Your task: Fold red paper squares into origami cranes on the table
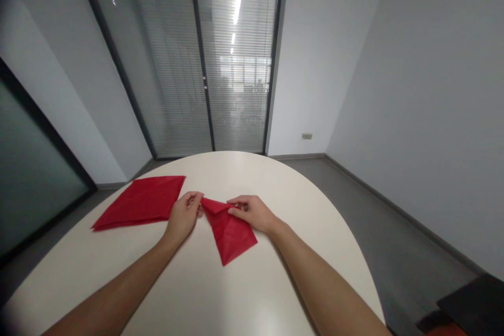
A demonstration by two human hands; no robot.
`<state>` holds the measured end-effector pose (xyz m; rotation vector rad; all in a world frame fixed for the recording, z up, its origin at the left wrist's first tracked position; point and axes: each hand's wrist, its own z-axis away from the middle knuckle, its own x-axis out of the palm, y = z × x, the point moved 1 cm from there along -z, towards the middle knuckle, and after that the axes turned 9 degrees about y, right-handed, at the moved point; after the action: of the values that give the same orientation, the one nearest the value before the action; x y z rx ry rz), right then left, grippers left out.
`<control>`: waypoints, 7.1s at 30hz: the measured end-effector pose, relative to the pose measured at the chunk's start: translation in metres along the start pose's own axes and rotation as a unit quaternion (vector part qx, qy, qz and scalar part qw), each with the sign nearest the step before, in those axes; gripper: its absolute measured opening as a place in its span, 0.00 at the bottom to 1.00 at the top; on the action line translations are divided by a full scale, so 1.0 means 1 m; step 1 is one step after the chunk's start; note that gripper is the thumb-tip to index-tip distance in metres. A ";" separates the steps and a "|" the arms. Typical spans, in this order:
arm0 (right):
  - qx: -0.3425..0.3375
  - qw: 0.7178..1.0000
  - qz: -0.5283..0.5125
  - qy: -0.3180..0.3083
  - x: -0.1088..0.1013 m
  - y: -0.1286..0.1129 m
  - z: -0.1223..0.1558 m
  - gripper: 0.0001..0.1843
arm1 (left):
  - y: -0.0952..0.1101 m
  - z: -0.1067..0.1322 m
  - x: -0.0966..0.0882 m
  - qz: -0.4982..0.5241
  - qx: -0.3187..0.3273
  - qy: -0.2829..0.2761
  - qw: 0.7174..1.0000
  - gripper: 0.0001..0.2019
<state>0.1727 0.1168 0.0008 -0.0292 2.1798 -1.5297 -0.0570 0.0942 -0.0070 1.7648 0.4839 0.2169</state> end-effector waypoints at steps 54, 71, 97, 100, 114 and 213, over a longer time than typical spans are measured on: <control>-0.026 0.993 0.017 0.112 -0.006 -0.005 -0.005 0.18 | 0.011 0.004 -0.006 -0.028 0.101 0.016 0.994 0.13; 0.007 0.999 0.026 0.040 -0.001 0.005 -0.007 0.16 | -0.007 -0.001 -0.004 -0.180 0.124 0.000 0.976 0.09; -0.065 0.918 0.383 -0.079 0.012 -0.007 0.013 0.35 | 0.003 0.037 0.012 -0.427 0.318 -0.156 0.832 0.21; -0.077 0.904 0.420 -0.035 0.004 -0.008 0.010 0.31 | 0.016 0.040 0.010 -0.460 0.329 -0.130 0.815 0.19; -0.108 0.894 0.434 0.026 -0.002 -0.001 0.004 0.22 | 0.014 0.042 0.013 -0.405 0.274 -0.262 0.832 0.26; -0.077 0.924 0.354 -0.126 0.022 -0.033 0.019 0.43 | 0.016 0.030 0.008 -0.457 0.298 -0.226 0.807 0.26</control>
<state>0.1519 0.0815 0.0169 0.4397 1.8050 -0.8862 -0.0344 0.0687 -0.0003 1.8683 1.0592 -1.1274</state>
